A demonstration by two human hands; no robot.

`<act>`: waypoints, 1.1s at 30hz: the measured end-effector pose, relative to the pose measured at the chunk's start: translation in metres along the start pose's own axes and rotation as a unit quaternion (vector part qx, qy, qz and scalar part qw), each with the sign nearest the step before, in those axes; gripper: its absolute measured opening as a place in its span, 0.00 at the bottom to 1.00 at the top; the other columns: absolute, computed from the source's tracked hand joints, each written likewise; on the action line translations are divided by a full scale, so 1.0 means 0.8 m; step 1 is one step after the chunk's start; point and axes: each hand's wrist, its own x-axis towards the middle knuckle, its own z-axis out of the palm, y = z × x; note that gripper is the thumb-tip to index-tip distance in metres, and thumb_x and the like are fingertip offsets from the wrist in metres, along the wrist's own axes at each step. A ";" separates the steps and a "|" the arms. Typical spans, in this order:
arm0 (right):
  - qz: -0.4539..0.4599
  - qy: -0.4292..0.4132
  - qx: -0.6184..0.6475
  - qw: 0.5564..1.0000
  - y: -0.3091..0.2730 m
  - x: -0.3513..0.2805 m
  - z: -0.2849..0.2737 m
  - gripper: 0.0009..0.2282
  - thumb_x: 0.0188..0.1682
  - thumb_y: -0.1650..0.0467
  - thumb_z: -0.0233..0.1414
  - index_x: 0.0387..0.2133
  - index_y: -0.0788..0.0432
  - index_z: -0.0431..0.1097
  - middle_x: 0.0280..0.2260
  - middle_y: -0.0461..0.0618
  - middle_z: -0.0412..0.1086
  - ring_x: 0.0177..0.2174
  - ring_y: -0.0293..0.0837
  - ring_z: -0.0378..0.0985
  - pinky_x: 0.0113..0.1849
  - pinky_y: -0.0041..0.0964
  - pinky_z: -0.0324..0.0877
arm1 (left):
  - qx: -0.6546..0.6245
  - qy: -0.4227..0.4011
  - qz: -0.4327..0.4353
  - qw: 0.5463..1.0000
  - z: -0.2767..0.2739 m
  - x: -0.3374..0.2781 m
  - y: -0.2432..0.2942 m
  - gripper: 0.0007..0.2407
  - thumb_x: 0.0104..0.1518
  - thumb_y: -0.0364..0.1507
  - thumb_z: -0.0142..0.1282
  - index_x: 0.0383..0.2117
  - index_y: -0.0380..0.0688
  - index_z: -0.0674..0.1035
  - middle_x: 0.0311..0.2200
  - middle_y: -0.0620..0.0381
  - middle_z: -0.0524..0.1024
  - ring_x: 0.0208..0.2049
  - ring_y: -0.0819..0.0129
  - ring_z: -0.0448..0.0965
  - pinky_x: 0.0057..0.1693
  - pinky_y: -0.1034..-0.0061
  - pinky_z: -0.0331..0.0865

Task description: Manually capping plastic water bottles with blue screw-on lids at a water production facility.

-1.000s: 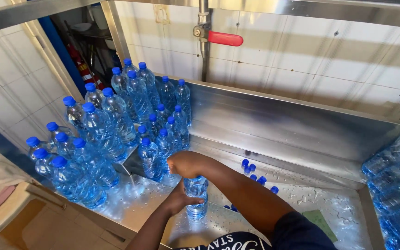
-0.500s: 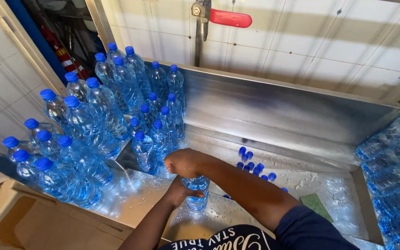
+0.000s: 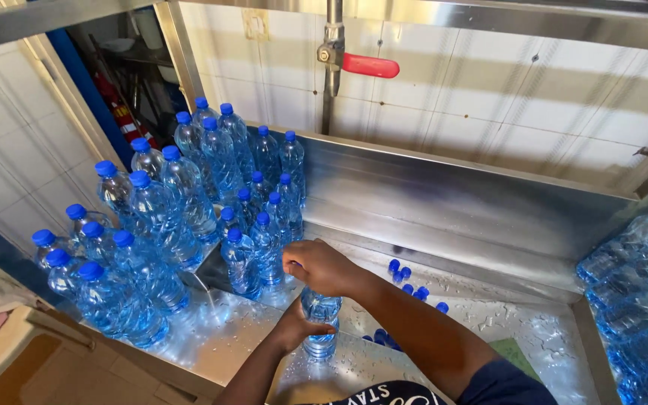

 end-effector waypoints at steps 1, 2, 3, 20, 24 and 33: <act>-0.003 0.000 -0.001 1.000 -0.006 -0.010 -0.007 0.07 0.64 0.68 0.49 0.38 0.55 0.74 0.39 0.51 0.78 0.38 0.51 0.78 0.39 0.48 0.69 | 0.000 0.002 0.002 1.000 0.001 0.002 -0.004 0.55 0.36 0.40 0.83 0.77 0.52 0.60 0.74 0.53 0.70 0.74 0.56 0.70 0.72 0.62 0.69; 0.035 -0.042 -0.016 0.998 -0.011 -0.020 -0.014 0.08 0.64 0.68 0.48 0.39 0.54 0.74 0.41 0.50 0.77 0.42 0.51 0.77 0.41 0.48 0.69 | -0.012 0.007 0.003 1.000 0.002 0.005 -0.008 0.54 0.37 0.39 0.83 0.77 0.53 0.60 0.74 0.54 0.70 0.74 0.55 0.70 0.73 0.61 0.68; 0.075 -0.085 -0.029 0.993 -0.016 -0.032 -0.019 0.08 0.65 0.68 0.47 0.39 0.53 0.74 0.42 0.49 0.77 0.46 0.50 0.75 0.43 0.49 0.68 | -0.025 0.010 0.003 1.000 0.005 0.006 -0.014 0.54 0.38 0.38 0.83 0.77 0.53 0.60 0.74 0.54 0.71 0.74 0.55 0.70 0.74 0.61 0.66; -0.057 0.228 -0.001 0.972 0.045 -0.163 0.012 0.03 0.54 0.74 0.55 0.37 0.56 0.75 0.35 0.49 0.74 0.26 0.44 0.75 0.29 0.38 0.71 | -0.358 0.068 -0.036 0.930 0.026 0.032 -0.141 0.39 0.62 0.59 0.35 0.78 0.55 0.61 0.78 0.47 0.65 0.72 0.40 0.70 0.67 0.45 0.70; 0.013 0.381 0.029 0.924 0.109 -0.248 0.017 0.10 0.52 0.75 0.49 0.35 0.59 0.81 0.31 0.52 0.80 0.30 0.46 0.84 0.30 0.37 0.82 | -0.481 0.076 -0.137 0.862 0.061 -0.003 -0.091 0.41 0.60 0.60 0.45 0.72 0.39 0.72 0.55 0.27 0.83 0.35 0.44 0.84 0.33 0.61 0.81; 0.367 0.295 0.447 0.761 0.088 -0.318 -0.060 0.34 0.48 0.57 0.53 0.71 0.53 0.61 0.68 0.61 0.71 0.58 0.65 0.82 0.47 0.54 0.85 | -0.439 0.150 -0.077 0.882 0.094 -0.001 -0.031 0.16 0.69 0.42 0.52 0.59 0.55 0.75 0.63 0.44 0.76 0.60 0.36 0.80 0.50 0.42 0.81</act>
